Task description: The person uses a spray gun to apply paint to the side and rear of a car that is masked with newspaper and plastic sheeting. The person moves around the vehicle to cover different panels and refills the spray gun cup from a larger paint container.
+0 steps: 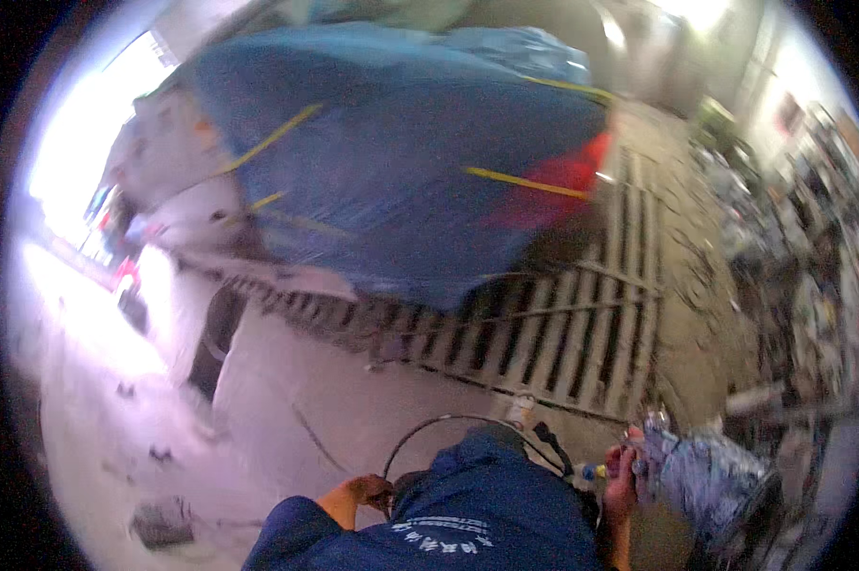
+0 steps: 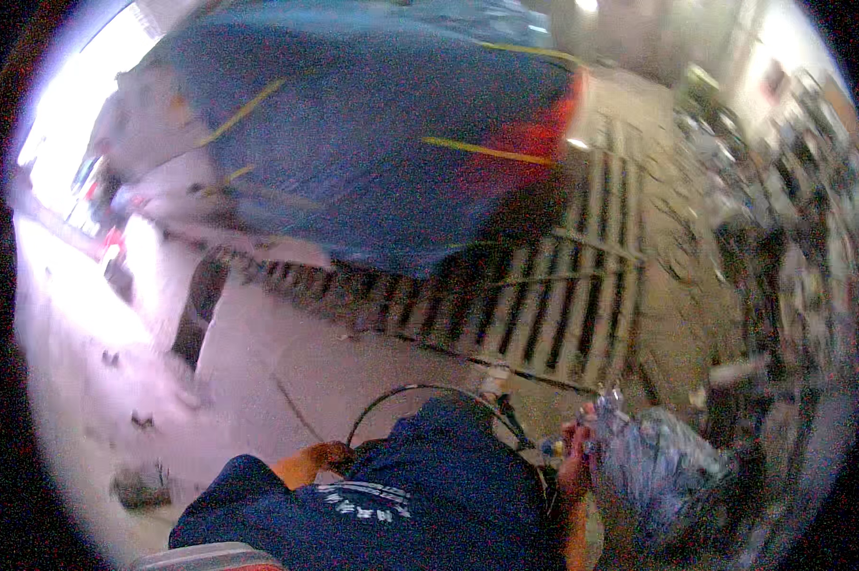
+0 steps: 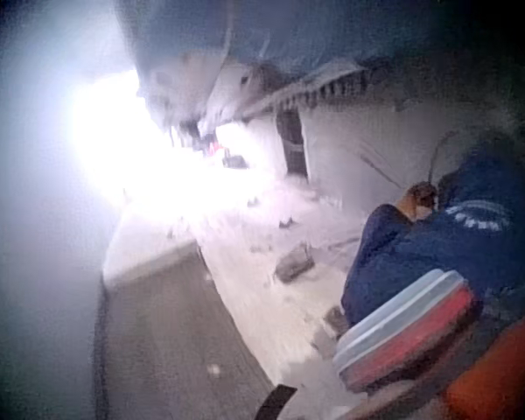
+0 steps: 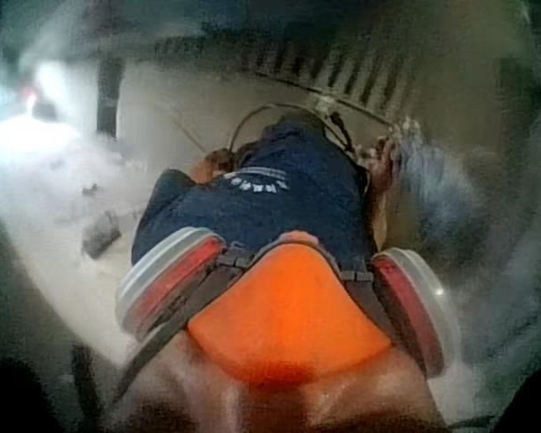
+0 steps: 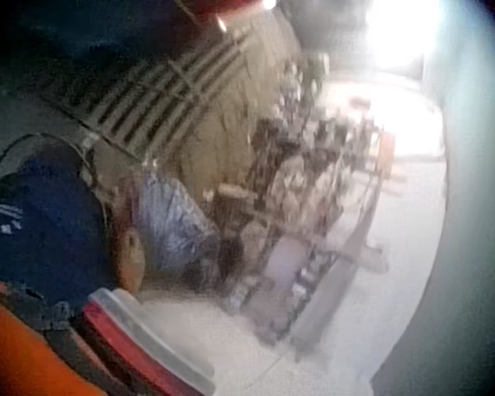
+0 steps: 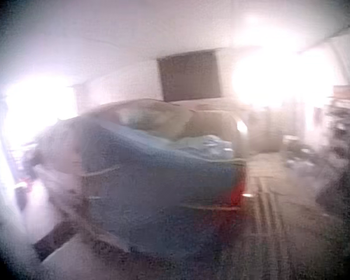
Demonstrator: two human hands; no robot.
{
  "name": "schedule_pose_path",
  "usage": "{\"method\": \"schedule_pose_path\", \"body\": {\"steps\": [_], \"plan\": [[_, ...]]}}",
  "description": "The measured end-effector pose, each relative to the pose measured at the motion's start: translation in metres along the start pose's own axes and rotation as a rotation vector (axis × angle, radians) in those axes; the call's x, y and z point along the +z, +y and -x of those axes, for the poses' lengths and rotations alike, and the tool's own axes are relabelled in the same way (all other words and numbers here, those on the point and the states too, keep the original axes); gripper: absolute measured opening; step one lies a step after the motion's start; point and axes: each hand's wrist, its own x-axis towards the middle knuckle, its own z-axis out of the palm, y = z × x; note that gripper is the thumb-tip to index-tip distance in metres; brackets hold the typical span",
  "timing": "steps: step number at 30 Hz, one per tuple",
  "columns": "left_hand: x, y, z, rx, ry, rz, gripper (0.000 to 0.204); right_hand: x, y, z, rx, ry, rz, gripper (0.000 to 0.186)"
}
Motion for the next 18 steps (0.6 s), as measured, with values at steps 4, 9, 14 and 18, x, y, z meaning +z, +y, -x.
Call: {"method": "schedule_pose_path", "body": {"steps": [4,9,14,18], "plan": [[-0.077,0.077,-0.040,-0.003,-0.059,-0.105,0.021,0.002,-0.017,-0.060,-0.166,0.219,0.099,0.034],[-0.174,0.175,-0.078,-0.024,-0.133,-0.207,0.022,-0.004,-0.049,-0.126,-0.253,0.289,0.305,0.033],[-0.210,0.245,-0.102,-0.055,-0.179,-0.229,0.022,-0.022,-0.068,-0.170,-0.269,0.433,0.046,0.036],[-0.216,0.312,-0.110,-0.055,-0.179,-0.223,0.023,-0.059,-0.082,-0.226,-0.299,0.427,0.005,0.037]]}}
